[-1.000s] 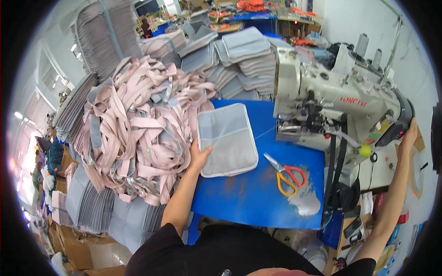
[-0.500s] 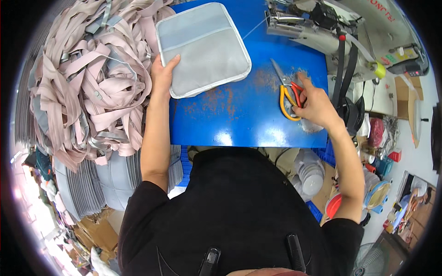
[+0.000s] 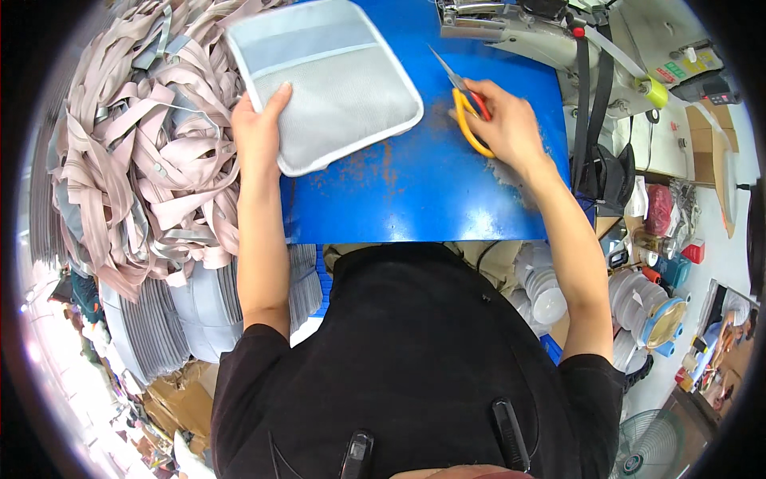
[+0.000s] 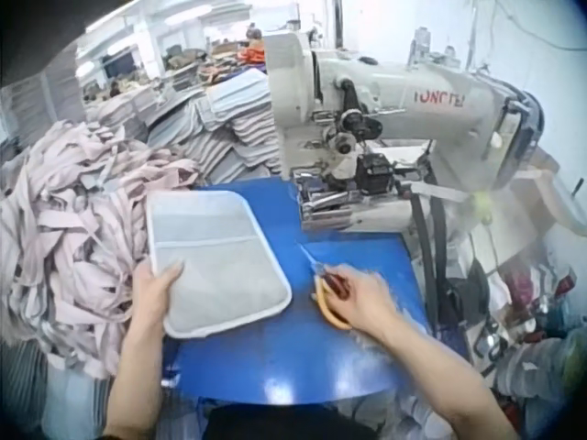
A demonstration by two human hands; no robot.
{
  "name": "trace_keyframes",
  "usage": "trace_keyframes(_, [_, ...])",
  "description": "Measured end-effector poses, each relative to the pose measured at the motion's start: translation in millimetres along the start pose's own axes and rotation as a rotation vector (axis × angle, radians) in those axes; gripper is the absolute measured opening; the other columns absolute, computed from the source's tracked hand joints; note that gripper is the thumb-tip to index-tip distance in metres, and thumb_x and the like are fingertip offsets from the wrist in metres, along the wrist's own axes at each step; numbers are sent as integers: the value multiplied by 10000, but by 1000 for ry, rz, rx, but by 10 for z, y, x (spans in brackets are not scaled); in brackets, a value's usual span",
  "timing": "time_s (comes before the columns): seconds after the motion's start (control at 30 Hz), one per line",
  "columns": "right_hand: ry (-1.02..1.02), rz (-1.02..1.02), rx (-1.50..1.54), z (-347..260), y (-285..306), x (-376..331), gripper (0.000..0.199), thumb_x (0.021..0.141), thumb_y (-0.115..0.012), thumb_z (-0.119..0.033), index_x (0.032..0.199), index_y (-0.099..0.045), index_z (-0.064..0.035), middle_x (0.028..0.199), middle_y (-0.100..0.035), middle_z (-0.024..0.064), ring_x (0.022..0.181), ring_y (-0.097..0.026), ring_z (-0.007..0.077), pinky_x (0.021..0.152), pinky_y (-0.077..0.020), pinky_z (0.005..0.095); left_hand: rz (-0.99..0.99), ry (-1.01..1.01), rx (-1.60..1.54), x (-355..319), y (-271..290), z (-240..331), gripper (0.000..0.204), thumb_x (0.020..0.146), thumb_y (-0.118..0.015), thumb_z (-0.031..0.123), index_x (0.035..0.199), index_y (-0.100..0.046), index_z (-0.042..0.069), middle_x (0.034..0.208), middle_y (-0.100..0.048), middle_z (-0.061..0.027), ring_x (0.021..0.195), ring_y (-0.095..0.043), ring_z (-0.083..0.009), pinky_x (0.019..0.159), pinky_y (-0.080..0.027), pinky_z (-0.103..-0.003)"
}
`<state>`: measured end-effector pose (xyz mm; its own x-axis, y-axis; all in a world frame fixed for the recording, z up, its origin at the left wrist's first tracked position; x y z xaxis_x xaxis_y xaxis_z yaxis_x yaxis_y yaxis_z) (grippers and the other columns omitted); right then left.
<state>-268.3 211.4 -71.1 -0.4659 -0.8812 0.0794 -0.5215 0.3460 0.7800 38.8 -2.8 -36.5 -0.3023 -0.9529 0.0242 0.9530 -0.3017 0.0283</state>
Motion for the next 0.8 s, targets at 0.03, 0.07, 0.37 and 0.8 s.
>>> trace_keyframes(0.03, [28,12,-44,38,73,-95,512,839,-793,-381,1293,-686,-171,1017,-752,178,930,-722,394,801,-579,457,9,-113,61,-192,-60,315,307,932,-744,106,1203,-697,-32,1128,-749,-116,968,-700,-161,860,-540,-292])
trace_keyframes(0.07, [64,21,-77,55,148,-209,503,843,-785,-333,1310,-680,-179,1053,-751,174,957,-718,393,818,-577,471,17,-241,217,-448,-139,601,299,910,-734,68,1200,-710,-1,1101,-754,-108,935,-709,-178,828,-551,-304])
trace_keyframes(0.37, [146,16,-288,135,330,-705,570,924,-705,-158,1477,-569,-167,1286,-586,184,1152,-617,366,997,-502,421,-814,-675,1205,-2163,-541,-221,491,835,-697,128,1320,-625,129,1306,-608,-125,992,-674,-272,788,-566,-406])
trace_keyframes(0.8, [327,87,-72,-47,234,-534,377,1029,-652,-190,1385,-650,-67,1344,-589,155,1236,-577,272,1006,-471,371,995,-400,2004,-2606,4436,1689,510,913,-738,350,1354,-637,114,1233,-708,-158,1138,-670,-349,945,-534,-454])
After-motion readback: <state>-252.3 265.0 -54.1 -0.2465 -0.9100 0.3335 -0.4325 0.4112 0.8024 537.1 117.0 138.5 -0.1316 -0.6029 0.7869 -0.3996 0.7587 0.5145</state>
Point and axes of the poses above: each hand's wrist, its own x-axis towards the middle knuckle, its own y-axis out of the back of the hand, z = x × y, the point moved 10 cm from there along x, towards the middle knuckle
